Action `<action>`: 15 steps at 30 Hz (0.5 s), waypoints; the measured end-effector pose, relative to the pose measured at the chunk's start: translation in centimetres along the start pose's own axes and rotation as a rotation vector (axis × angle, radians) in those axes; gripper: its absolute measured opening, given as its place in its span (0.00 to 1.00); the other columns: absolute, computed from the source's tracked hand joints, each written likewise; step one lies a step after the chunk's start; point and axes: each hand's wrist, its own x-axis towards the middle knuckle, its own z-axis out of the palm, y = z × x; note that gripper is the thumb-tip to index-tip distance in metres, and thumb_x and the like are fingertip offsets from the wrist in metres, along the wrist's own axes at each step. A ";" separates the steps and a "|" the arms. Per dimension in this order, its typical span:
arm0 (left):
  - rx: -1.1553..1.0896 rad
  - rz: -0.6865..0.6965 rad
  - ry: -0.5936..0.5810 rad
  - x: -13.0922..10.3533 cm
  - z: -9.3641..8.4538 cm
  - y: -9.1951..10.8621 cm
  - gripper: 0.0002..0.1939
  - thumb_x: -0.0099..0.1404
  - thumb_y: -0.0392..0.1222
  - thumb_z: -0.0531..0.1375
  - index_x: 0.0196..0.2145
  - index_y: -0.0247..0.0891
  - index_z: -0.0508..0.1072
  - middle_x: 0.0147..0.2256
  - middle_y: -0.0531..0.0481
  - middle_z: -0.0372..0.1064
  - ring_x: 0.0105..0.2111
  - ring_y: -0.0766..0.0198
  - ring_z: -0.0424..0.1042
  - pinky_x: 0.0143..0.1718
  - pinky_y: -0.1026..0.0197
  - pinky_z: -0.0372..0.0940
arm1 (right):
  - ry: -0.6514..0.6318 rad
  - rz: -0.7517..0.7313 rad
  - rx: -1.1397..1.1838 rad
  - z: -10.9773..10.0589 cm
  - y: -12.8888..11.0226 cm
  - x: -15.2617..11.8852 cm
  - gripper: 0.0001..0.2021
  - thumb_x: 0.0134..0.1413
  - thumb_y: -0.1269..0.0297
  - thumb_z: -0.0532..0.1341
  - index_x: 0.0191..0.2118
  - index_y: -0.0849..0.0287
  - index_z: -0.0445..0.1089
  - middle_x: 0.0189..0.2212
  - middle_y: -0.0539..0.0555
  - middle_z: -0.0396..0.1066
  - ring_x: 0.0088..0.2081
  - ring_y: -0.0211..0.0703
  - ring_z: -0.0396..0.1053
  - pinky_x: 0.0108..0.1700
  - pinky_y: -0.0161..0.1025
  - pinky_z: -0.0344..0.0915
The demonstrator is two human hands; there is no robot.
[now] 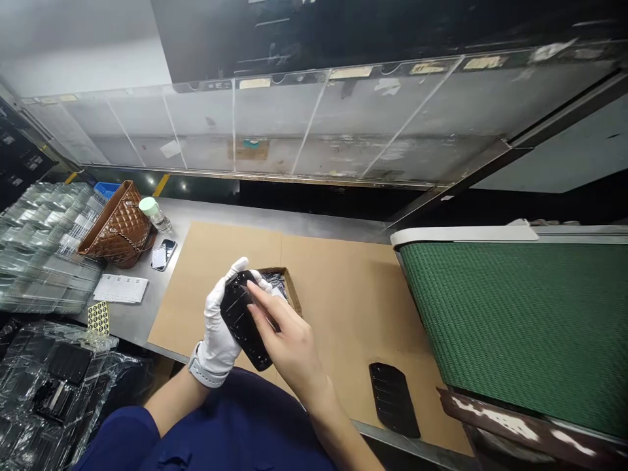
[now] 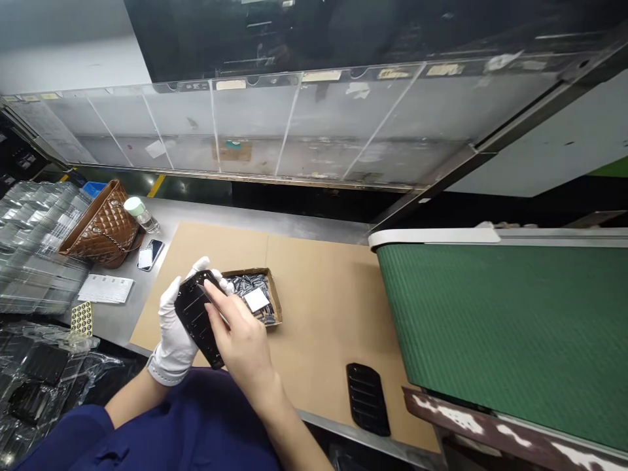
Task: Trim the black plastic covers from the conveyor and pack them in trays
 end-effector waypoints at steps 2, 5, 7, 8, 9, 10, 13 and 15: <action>0.015 -0.001 -0.004 0.0 0.0 0.0 0.21 0.59 0.50 0.56 0.47 0.37 0.73 0.38 0.46 0.74 0.43 0.53 0.72 0.51 0.49 0.62 | 0.001 -0.009 -0.015 0.0 0.1 0.0 0.18 0.62 0.65 0.53 0.56 0.51 0.65 0.44 0.53 0.74 0.44 0.42 0.73 0.47 0.37 0.71; 0.028 0.005 -0.001 -0.1 0.1 -0.1 0.21 0.59 0.51 0.56 0.46 0.38 0.74 0.38 0.45 0.74 0.42 0.52 0.72 0.50 0.47 0.62 | -0.013 -0.025 -0.030 -0.1 0.2 -0.1 0.18 0.62 0.65 0.53 0.56 0.51 0.65 0.43 0.53 0.74 0.44 0.42 0.73 0.47 0.38 0.71; 0.026 0.007 0.001 -0.1 0.2 -0.1 0.20 0.59 0.50 0.56 0.46 0.38 0.74 0.38 0.45 0.74 0.42 0.52 0.72 0.50 0.47 0.62 | -0.031 -0.036 -0.045 -0.1 0.2 -0.2 0.18 0.62 0.65 0.53 0.56 0.50 0.65 0.43 0.53 0.74 0.44 0.42 0.73 0.46 0.37 0.72; 0.021 0.003 -0.002 -0.1 0.2 -0.1 0.20 0.59 0.50 0.56 0.46 0.38 0.74 0.38 0.45 0.73 0.42 0.52 0.72 0.50 0.47 0.62 | -0.039 -0.042 -0.050 -0.1 0.3 -0.2 0.18 0.62 0.65 0.53 0.56 0.50 0.66 0.42 0.52 0.75 0.43 0.42 0.73 0.45 0.37 0.72; 0.012 -0.003 -0.005 -0.1 0.3 -0.1 0.20 0.59 0.49 0.56 0.45 0.38 0.74 0.37 0.46 0.73 0.41 0.53 0.72 0.50 0.47 0.62 | -0.048 -0.047 -0.049 0.0 0.3 -0.2 0.17 0.62 0.65 0.53 0.55 0.50 0.66 0.41 0.52 0.75 0.43 0.42 0.74 0.45 0.36 0.72; 0.002 -0.009 -0.005 -0.1 0.3 -0.2 0.19 0.59 0.49 0.56 0.45 0.38 0.74 0.36 0.46 0.73 0.41 0.53 0.72 0.50 0.48 0.62 | -0.054 -0.048 -0.040 0.0 0.4 -0.3 0.17 0.61 0.65 0.53 0.55 0.50 0.67 0.40 0.52 0.75 0.42 0.42 0.74 0.45 0.36 0.72; -0.026 -0.021 -0.002 0.0 0.3 -0.1 0.19 0.59 0.48 0.56 0.45 0.38 0.74 0.35 0.47 0.73 0.39 0.55 0.72 0.49 0.49 0.63 | -0.028 0.006 0.036 0.1 0.7 -0.3 0.17 0.60 0.65 0.55 0.54 0.52 0.67 0.43 0.53 0.74 0.45 0.42 0.73 0.48 0.37 0.71; -0.026 -0.020 -0.010 0.1 0.2 -0.1 0.19 0.60 0.49 0.56 0.45 0.39 0.73 0.35 0.48 0.73 0.39 0.56 0.72 0.49 0.50 0.63 | 0.001 0.046 0.093 0.1 0.7 -0.3 0.16 0.61 0.65 0.54 0.53 0.54 0.67 0.44 0.54 0.74 0.44 0.42 0.72 0.47 0.38 0.71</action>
